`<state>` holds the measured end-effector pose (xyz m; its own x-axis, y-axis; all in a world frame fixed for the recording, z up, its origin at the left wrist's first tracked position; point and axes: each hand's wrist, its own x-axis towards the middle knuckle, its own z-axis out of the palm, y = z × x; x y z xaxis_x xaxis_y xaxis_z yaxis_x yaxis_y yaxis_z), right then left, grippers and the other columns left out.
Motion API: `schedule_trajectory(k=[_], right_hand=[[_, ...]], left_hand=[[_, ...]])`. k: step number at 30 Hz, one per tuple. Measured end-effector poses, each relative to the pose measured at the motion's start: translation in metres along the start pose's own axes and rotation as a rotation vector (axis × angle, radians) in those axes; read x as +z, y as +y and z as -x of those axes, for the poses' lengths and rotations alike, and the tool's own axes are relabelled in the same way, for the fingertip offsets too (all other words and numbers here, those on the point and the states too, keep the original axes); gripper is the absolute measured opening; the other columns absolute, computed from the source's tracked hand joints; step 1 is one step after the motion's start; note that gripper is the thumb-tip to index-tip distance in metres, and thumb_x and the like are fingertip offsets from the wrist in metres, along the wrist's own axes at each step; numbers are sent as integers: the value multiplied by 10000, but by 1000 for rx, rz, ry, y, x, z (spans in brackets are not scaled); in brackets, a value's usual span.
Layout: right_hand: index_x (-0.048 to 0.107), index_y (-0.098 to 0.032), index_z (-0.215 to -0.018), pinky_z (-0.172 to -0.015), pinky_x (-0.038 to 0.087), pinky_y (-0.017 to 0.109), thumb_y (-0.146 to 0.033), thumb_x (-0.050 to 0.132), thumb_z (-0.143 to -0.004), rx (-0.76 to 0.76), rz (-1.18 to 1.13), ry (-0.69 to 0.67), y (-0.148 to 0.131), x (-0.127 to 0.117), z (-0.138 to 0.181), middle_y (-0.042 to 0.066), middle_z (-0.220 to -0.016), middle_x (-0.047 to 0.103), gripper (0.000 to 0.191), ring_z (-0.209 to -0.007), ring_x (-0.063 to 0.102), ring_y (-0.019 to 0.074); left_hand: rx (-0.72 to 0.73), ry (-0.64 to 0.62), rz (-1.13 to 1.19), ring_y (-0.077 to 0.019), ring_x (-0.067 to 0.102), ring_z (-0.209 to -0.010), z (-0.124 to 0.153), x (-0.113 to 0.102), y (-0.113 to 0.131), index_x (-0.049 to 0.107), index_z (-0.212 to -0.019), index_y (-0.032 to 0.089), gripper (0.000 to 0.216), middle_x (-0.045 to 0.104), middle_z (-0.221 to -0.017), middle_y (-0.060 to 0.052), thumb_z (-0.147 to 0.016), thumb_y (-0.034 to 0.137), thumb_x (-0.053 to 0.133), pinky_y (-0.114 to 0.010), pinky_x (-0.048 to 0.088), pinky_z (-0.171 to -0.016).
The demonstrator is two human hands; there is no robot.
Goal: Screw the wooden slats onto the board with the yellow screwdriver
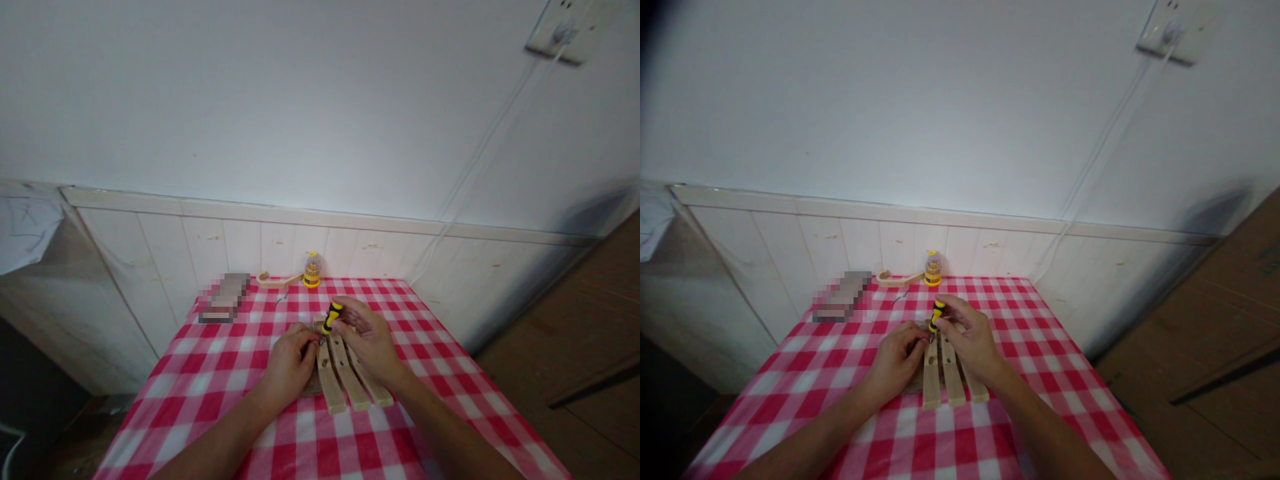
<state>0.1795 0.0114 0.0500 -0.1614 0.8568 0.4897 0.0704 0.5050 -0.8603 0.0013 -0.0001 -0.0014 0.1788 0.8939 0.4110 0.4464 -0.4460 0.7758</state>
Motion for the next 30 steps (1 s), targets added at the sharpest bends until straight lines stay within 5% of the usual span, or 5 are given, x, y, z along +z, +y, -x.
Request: schedule_trajectory(k=[30], right_hand=[[714, -276, -1220, -920, 633, 407, -404, 821, -843, 88, -58, 65, 0, 0, 1, 72, -1109, 794, 413, -1001, 775, 251]], left_hand=[[-11, 6, 52, -225, 671, -863, 0, 2, 2, 714, -853, 202, 226, 695, -877, -71, -909, 135, 506, -330, 502, -766]])
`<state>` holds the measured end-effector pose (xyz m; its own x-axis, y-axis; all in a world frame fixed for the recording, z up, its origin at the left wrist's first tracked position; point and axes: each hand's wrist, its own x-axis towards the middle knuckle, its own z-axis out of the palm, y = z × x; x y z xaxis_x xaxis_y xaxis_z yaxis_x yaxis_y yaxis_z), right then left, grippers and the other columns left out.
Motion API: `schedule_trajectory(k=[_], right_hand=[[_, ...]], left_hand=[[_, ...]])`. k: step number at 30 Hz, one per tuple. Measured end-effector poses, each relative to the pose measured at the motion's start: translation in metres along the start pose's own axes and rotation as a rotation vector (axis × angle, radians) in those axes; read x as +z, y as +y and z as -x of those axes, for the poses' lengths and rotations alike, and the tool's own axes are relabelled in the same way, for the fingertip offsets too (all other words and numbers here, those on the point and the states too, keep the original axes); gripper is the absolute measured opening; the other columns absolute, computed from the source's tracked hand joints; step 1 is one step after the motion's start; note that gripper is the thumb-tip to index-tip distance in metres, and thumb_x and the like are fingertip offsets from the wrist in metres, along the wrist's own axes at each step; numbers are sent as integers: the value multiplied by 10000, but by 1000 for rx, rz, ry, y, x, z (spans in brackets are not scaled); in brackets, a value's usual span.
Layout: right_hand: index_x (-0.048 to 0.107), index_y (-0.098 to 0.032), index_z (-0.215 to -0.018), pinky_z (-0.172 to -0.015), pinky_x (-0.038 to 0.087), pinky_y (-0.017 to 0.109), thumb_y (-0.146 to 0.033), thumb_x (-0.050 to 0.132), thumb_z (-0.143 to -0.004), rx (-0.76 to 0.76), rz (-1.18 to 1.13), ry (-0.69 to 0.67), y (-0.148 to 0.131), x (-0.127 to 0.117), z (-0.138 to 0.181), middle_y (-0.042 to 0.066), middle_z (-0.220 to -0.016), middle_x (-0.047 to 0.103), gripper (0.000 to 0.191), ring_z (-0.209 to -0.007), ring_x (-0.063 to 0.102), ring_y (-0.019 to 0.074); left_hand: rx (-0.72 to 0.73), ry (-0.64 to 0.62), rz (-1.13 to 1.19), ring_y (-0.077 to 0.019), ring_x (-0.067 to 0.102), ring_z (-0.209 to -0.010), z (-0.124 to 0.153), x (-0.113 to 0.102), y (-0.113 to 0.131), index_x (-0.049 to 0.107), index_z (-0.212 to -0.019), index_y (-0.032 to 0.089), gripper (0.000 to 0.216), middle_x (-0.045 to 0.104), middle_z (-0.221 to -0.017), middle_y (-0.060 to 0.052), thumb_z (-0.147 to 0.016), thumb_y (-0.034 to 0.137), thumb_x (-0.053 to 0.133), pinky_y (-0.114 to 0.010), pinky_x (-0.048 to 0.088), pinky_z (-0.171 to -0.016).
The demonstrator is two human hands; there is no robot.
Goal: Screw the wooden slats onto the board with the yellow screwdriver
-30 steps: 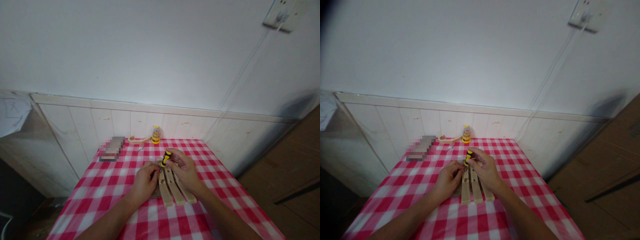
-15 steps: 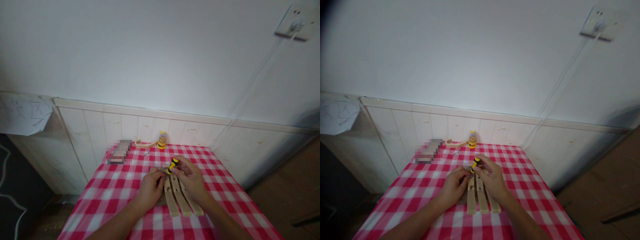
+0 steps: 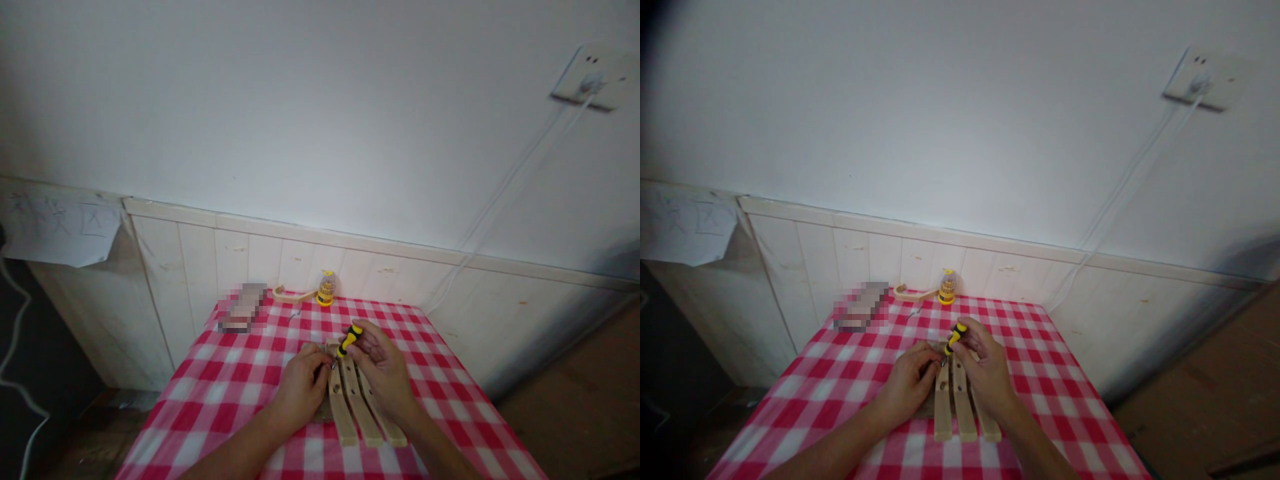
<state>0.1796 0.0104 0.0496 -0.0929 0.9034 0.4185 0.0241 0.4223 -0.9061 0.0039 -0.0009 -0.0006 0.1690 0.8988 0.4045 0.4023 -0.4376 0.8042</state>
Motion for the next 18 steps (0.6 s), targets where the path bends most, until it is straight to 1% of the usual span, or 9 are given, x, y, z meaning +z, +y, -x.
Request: schedule_trajectory(k=[5, 9, 13, 18], right_hand=[[731, -285, -1226, -890, 627, 373, -347, 827, -833, -32, 27, 12, 2, 1, 1, 50, -1045, 799, 409, -944, 771, 224], [772, -283, -1168, -831, 630, 351, -326, 839, -806, -33, 49, 4, 1, 1, -1, 40, -999, 794, 370, -874, 755, 208], [781, -279, -1125, -800, 631, 338, -292, 868, -760, -24, 10, -11, 1, 1, -3, 34, -999, 788, 375, -864, 749, 205], [782, -287, -1119, -763, 618, 299, -256, 875, -735, -29, -43, -11, 4, 3, -4, 18, -986, 778, 396, -828, 732, 180]], left_hand=[[8, 0, -24, -228, 671, -862, 0, 0, 1, 715, -858, 198, 231, 692, -875, -72, -922, 144, 500, -332, 496, -758], [18, 3, -33, -217, 670, -833, 0, -1, 1, 714, -839, 203, 240, 693, -856, -66, -926, 144, 498, -325, 495, -743], [11, -5, -25, -223, 673, -859, 0, -1, 1, 722, -856, 207, 245, 696, -872, -68, -929, 149, 496, -331, 509, -756], [5, -19, -38, -232, 675, -875, 0, 0, -1, 732, -883, 203, 251, 700, -897, -76, -948, 182, 491, -346, 510, -775]])
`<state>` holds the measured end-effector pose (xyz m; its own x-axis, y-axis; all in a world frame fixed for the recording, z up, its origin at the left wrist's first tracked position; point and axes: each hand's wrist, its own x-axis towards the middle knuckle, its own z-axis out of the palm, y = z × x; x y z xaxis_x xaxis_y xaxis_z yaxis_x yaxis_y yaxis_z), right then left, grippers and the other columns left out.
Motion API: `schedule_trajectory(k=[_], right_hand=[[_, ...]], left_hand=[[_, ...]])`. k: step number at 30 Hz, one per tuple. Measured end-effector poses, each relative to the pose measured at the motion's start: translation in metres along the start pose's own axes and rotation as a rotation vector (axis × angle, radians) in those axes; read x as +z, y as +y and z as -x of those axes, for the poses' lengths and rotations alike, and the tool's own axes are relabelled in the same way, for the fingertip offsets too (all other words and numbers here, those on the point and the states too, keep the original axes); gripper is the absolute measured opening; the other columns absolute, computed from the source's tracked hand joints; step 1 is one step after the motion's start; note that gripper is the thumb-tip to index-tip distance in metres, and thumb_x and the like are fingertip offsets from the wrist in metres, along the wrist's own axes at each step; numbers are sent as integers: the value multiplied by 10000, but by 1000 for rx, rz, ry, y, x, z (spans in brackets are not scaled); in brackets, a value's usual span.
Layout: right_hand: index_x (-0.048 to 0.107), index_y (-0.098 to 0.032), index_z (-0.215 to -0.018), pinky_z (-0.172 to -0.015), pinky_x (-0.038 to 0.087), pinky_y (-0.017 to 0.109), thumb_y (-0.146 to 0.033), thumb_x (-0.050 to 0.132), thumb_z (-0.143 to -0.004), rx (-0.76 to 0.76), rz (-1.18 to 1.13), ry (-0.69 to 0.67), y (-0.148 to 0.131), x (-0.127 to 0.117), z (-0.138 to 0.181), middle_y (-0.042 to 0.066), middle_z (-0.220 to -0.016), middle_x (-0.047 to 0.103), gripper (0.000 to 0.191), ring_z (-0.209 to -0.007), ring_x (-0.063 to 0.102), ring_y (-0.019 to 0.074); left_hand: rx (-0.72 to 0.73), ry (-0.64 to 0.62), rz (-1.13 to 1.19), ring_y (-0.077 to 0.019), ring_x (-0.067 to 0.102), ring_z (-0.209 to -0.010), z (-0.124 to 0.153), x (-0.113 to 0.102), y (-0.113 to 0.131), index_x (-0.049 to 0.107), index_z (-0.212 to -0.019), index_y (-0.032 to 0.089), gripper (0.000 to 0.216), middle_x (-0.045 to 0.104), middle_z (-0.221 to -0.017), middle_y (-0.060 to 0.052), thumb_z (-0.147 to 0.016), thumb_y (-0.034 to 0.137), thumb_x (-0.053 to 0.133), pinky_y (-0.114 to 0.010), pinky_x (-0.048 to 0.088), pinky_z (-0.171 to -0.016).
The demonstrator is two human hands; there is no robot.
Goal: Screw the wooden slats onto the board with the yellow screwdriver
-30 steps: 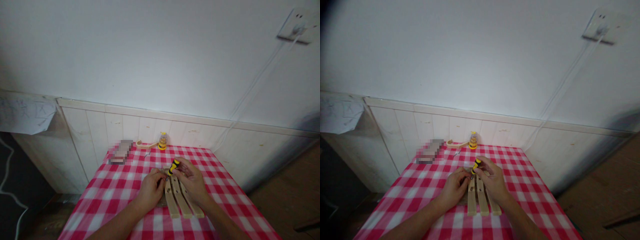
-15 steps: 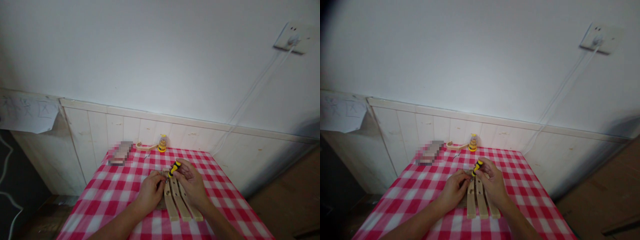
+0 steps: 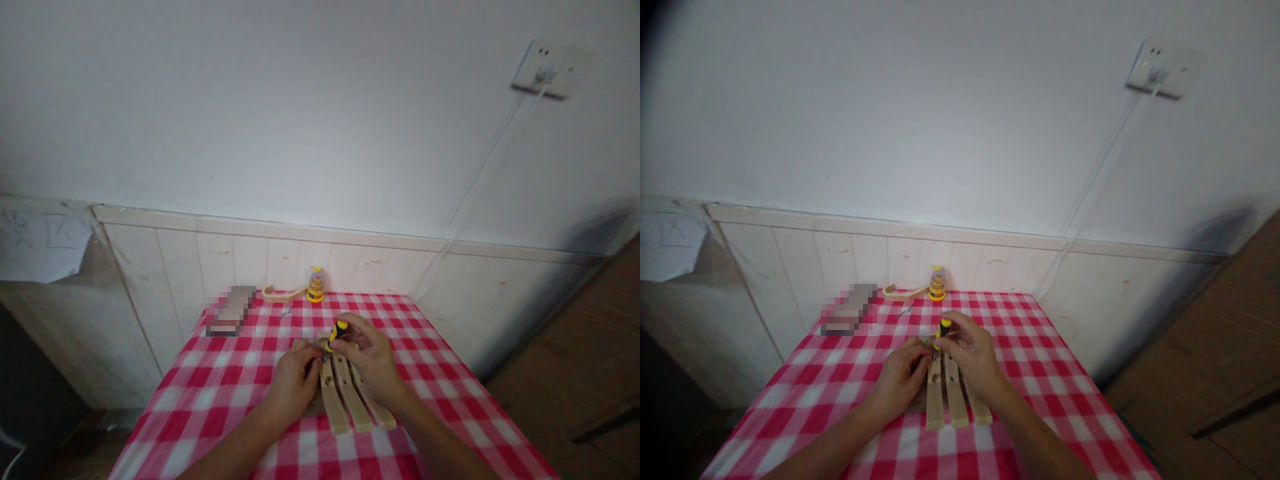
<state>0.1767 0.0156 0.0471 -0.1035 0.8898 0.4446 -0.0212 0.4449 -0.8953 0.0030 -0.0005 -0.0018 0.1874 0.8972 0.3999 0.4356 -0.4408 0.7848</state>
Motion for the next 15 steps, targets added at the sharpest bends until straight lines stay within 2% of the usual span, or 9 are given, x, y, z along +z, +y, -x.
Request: schedule_trajectory(k=[5, 10, 15], right_hand=[[776, -310, -1186, -772, 612, 298, -286, 850, -787, 8, 28, -33, -4, -1, 2, 23, -1020, 782, 407, -826, 728, 171], [728, -302, -1281, -917, 607, 382, -347, 750, -893, -13, 78, -115, -7, -5, 5, 73, -1155, 772, 392, -1008, 748, 226], [688, -291, -1322, -903, 606, 374, -346, 719, -919, 10, 41, -115, 1, -9, 5, 69, -1093, 788, 408, -984, 763, 220]], left_hand=[[2, 3, 14, -226, 668, -862, 0, 0, 1, 719, -863, 199, 243, 687, -889, -73, -951, 192, 492, -332, 505, -760], [1, 10, -2, -225, 664, -850, 0, -1, 2, 706, -846, 198, 231, 684, -871, -68, -941, 183, 495, -328, 499, -756], [5, 2, -6, -224, 662, -843, 0, 0, 0, 704, -828, 201, 235, 679, -862, -67, -937, 186, 496, -326, 494, -745]])
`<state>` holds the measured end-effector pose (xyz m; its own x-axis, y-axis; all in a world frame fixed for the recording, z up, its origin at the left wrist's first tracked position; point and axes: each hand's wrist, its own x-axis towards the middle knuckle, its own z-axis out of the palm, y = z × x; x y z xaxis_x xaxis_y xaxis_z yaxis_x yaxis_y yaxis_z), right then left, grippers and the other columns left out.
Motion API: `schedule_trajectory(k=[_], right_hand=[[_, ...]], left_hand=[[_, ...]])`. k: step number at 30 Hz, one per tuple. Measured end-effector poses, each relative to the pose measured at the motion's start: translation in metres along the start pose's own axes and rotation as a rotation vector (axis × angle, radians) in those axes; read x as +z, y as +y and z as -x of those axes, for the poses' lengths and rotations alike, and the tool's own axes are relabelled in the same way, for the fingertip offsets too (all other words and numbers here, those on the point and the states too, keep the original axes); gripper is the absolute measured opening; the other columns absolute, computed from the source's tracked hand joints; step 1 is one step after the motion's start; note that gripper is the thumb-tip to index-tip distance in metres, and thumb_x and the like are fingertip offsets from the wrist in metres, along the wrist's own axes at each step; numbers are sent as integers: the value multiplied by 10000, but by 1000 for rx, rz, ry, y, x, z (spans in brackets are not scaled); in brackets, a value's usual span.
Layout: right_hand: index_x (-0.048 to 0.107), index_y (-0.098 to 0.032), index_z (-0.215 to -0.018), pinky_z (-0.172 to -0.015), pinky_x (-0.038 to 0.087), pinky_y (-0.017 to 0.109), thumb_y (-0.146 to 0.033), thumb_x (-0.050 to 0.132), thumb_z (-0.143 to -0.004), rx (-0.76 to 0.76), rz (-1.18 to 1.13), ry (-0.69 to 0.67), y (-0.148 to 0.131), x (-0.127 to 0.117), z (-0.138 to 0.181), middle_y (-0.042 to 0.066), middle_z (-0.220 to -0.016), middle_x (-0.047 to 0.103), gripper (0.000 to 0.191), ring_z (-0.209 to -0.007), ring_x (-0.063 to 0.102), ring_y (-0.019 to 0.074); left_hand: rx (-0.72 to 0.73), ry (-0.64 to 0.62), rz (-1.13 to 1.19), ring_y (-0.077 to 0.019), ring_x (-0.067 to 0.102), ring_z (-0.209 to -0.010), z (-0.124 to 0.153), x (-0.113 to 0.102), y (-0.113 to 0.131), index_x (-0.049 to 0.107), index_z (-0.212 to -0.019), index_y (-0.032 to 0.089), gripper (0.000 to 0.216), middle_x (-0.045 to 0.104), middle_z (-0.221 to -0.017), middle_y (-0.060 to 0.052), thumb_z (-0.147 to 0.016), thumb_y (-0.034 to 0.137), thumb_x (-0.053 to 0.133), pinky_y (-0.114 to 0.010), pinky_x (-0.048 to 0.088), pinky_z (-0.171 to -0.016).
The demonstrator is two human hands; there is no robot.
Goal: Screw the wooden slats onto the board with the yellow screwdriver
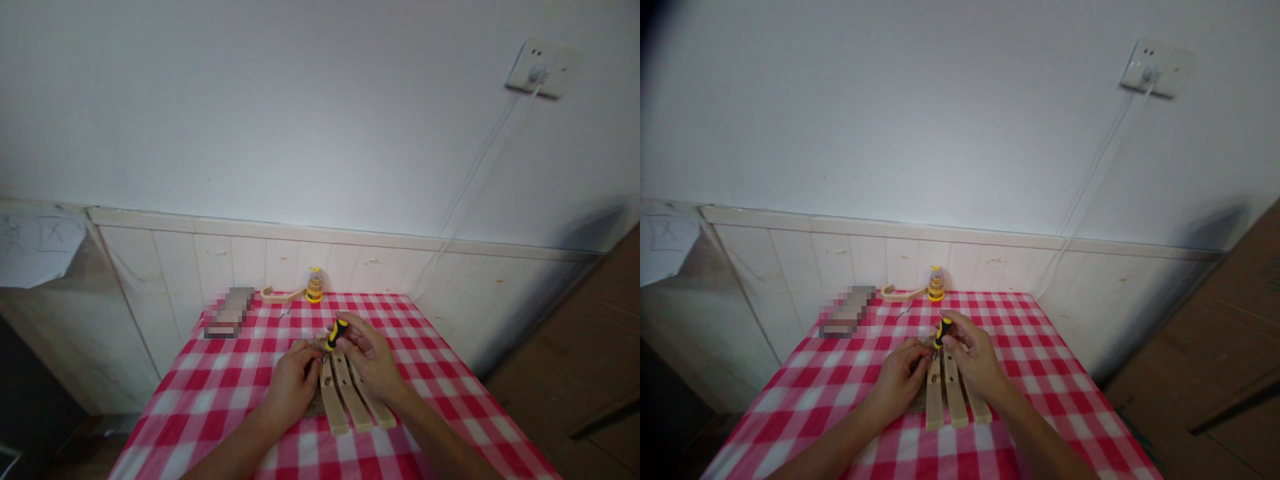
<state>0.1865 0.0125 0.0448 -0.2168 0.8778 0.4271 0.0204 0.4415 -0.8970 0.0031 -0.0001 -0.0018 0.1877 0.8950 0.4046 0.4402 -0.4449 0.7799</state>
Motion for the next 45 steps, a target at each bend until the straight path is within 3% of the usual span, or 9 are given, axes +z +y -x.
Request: schedule_trajectory(k=[24, 31, 37, 45], right_hand=[[777, -316, -1164, -789, 592, 272, -237, 844, -778, 1, -46, 90, 2, 6, -2, 8, -979, 785, 400, -854, 732, 171], [779, -307, -1200, -809, 611, 305, -271, 842, -786, 1, 28, 89, 2, 3, -4, 28, -1002, 795, 421, -859, 740, 186], [716, -317, -1301, -914, 612, 357, -333, 744, -906, -26, 52, 21, -2, -1, 0, 67, -1154, 779, 396, -1006, 760, 217], [702, -277, -1301, -906, 608, 360, -356, 749, -902, -8, 42, 54, 1, 3, 1, 73, -1105, 786, 410, -980, 763, 218]], left_hand=[[-7, 1, 26, -227, 657, -863, 1, 2, 1, 720, -876, 189, 260, 670, -885, -79, -955, 198, 473, -338, 497, -770], [-9, -10, 42, -233, 663, -891, 1, 2, -2, 717, -879, 189, 243, 686, -912, -83, -945, 183, 483, -342, 500, -790], [-13, 6, 21, -232, 667, -879, 0, 1, 0, 725, -873, 186, 242, 683, -895, -82, -931, 166, 491, -337, 503, -782], [-7, 11, 15, -220, 662, -838, 0, 1, 2, 724, -847, 191, 254, 675, -870, -78, -929, 167, 485, -327, 499, -753]])
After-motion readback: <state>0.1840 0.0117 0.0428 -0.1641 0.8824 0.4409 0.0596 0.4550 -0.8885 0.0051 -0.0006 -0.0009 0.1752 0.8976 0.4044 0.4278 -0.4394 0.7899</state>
